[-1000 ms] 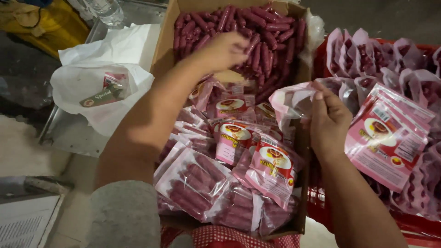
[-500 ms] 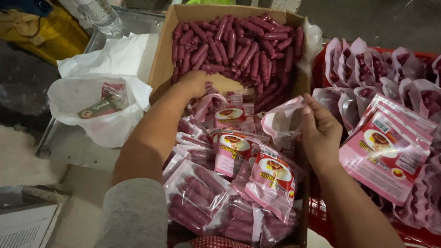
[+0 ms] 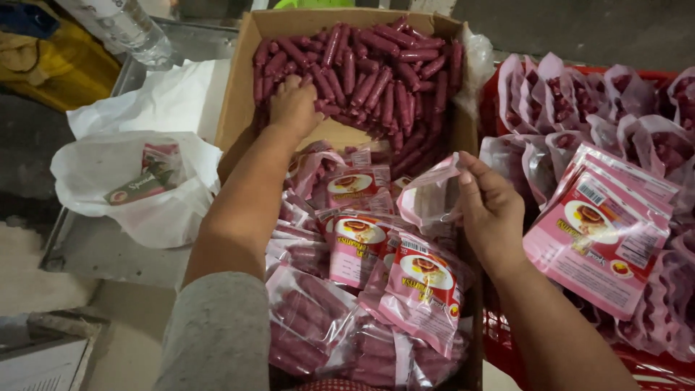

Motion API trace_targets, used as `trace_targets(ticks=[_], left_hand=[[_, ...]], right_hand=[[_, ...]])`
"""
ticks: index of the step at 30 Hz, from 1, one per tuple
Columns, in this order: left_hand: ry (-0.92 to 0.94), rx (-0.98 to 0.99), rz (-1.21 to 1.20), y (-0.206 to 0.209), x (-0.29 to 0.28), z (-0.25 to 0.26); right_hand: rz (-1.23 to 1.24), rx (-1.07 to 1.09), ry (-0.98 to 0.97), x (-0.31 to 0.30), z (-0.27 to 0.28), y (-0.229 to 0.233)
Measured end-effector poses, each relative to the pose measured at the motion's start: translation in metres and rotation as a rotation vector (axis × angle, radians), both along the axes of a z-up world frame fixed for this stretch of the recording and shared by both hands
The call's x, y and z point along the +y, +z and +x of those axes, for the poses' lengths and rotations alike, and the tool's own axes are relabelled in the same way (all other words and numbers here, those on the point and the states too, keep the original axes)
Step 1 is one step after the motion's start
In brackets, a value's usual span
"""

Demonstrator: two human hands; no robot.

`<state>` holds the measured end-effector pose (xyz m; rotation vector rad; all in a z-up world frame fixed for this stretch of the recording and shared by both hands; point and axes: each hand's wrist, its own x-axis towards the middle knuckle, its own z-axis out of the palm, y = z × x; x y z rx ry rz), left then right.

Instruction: Manually packaging small sausages into plastic pouches and arranging them in a cardboard box.

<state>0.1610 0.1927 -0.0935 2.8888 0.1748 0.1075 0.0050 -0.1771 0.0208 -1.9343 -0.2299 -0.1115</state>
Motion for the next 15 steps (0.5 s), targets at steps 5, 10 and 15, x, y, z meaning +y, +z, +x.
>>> trace_targets(ticks=[5,10,15], left_hand=[[0.008,0.103,-0.058,0.020,-0.013,-0.015],[0.015,0.079,-0.191,-0.017,-0.007,-0.002],[-0.027,-0.026,-0.333,-0.051,0.018,0.010]], right_hand=[[-0.008,-0.074,-0.014,0.003,0.000,-0.002],[-0.019,-0.099,-0.014,0.003,0.002,-0.004],[-0.065,-0.132,-0.032,-0.004,0.007,-0.011]])
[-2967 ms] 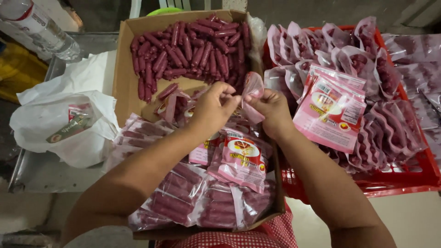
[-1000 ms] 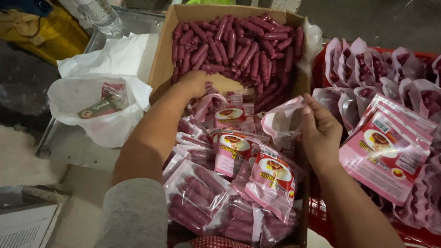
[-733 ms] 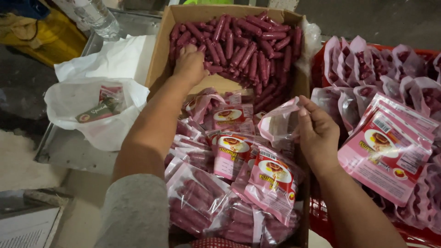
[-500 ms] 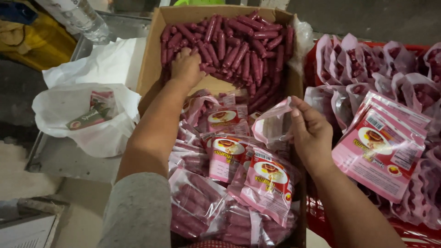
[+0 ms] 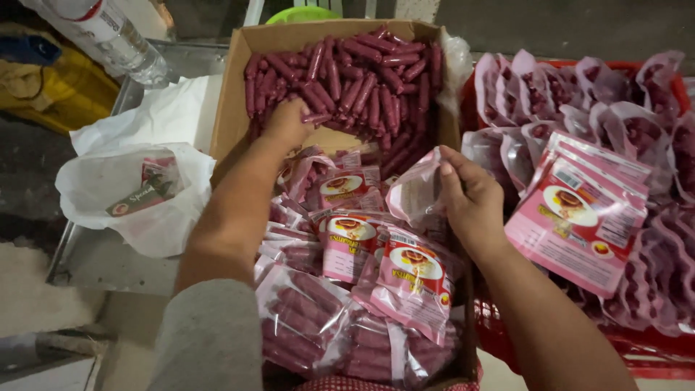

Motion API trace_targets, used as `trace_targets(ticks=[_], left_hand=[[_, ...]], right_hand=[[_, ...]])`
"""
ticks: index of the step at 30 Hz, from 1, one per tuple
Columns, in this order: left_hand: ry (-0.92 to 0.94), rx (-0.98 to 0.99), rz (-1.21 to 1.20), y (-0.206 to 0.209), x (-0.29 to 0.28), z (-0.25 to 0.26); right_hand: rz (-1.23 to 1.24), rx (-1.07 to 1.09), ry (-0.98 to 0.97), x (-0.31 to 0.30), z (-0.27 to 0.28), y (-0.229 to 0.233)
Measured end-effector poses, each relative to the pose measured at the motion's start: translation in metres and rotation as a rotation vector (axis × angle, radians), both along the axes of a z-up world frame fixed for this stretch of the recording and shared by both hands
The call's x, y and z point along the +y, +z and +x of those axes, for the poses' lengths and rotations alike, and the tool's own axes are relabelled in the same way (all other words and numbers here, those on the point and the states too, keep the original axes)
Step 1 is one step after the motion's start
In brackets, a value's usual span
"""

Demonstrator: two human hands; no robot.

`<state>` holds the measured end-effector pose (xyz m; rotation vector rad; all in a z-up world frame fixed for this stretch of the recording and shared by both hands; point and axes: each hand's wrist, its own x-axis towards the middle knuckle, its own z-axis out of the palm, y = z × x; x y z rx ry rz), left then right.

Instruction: Manually packaging small sausages into plastic pouches and arranging them in a cardboard box.

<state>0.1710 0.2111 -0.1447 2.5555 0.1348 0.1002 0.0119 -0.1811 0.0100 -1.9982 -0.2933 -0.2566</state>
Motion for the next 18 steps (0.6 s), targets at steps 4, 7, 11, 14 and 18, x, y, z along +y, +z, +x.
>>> trace_targets(ticks=[4,7,11,14,18], left_hand=[[-0.011,0.035,-0.030,0.050,-0.007,-0.026],[-0.098,-0.053,-0.041,0.112,-0.038,-0.061],[-0.368,-0.221,-0.100,0.186,-0.102,-0.127],[-0.562,-0.257,0.099,0.219,-0.148,-0.161],[-0.820,-0.568,0.380,0.215,-0.187,-0.169]], right_hand=[[0.004,-0.025,-0.030,-0.002,0.006,-0.007],[0.007,-0.026,-0.057,-0.003,0.009,-0.011],[-0.008,-0.003,-0.068,-0.002,0.011,-0.014],[-0.013,0.036,-0.078,-0.001,0.011,-0.015],[-0.008,0.066,-0.099,0.005,0.007,-0.007]])
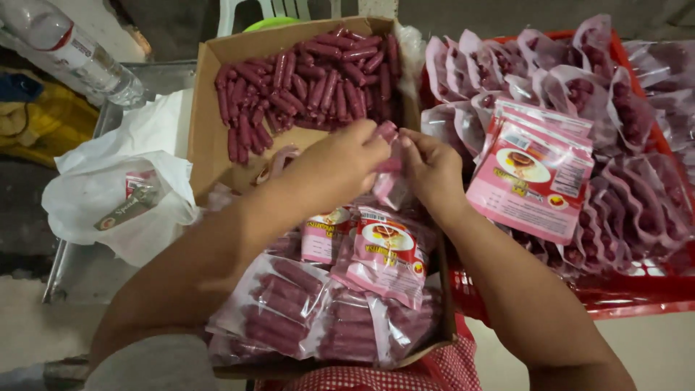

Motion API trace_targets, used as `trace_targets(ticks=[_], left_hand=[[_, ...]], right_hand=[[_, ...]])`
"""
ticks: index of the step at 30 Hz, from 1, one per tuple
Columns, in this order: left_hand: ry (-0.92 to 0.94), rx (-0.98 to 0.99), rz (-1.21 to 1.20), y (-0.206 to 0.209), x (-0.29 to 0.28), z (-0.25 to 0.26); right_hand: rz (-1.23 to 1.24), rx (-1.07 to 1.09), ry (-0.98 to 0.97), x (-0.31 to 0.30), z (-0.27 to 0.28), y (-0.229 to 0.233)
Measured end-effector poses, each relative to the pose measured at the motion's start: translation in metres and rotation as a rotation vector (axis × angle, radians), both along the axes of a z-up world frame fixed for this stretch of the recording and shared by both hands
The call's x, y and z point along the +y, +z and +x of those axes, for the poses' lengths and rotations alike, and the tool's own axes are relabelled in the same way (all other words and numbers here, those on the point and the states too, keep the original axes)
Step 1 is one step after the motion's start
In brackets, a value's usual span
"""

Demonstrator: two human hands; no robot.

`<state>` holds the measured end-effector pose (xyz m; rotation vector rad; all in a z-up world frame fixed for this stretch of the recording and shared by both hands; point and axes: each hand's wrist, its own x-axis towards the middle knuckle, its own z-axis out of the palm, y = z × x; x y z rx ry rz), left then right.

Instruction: Manually packaging small sausages into plastic pouches and arranging them in a cardboard box.

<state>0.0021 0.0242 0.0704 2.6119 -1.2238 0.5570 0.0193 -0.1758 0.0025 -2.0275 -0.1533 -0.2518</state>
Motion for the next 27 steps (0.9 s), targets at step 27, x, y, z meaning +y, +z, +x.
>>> trace_targets(ticks=[27], left_hand=[[0.136,0.056,0.075,0.009,-0.034,-0.040]], right_hand=[[0.099,0.127,-0.012,0.002,0.010,-0.006]])
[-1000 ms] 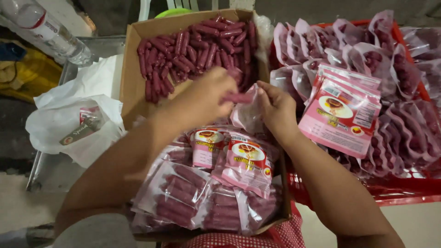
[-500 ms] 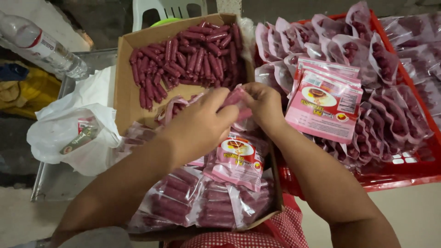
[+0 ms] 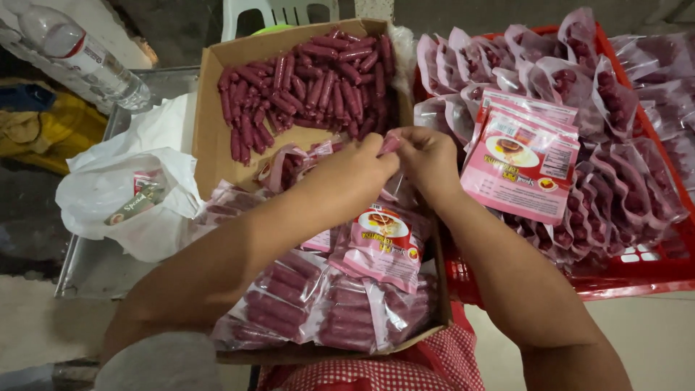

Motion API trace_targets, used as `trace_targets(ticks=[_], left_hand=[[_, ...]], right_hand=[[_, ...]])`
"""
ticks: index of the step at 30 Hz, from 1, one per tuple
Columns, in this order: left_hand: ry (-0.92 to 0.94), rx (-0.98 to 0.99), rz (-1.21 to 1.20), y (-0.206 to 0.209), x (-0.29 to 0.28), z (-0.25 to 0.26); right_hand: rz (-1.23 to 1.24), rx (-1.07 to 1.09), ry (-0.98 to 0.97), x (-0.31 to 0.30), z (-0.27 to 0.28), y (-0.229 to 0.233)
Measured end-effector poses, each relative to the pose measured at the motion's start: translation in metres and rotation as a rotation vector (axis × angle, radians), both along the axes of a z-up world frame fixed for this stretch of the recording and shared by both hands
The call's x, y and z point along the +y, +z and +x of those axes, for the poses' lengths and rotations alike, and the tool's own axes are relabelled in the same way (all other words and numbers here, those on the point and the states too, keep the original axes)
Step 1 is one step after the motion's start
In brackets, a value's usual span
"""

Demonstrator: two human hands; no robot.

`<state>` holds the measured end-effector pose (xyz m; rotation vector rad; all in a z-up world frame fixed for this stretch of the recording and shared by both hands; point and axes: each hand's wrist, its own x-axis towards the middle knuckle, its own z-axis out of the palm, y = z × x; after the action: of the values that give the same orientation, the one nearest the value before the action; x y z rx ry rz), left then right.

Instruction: Manually packaging small sausages into plastic pouches and arranging them in a cardboard box.

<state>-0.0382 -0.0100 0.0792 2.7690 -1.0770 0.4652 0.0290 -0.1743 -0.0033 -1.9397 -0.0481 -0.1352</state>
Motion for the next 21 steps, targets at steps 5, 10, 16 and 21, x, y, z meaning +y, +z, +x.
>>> trace_targets(ticks=[5,10,16,21], left_hand=[[0.092,0.440,-0.249,0.008,0.000,0.012],[0.319,1.090,-1.053,0.004,0.011,0.025],[0.278,1.680,-1.389,0.025,0.017,0.010],[0.237,1.699,-1.470,0.007,0.014,0.018]], right_hand=[[0.219,0.101,-0.004,-0.011,0.008,-0.009],[0.197,0.093,-0.008,-0.004,-0.013,0.021],[0.255,0.088,0.014,-0.008,0.003,-0.003],[0.248,0.079,0.026,-0.006,-0.001,0.004]])
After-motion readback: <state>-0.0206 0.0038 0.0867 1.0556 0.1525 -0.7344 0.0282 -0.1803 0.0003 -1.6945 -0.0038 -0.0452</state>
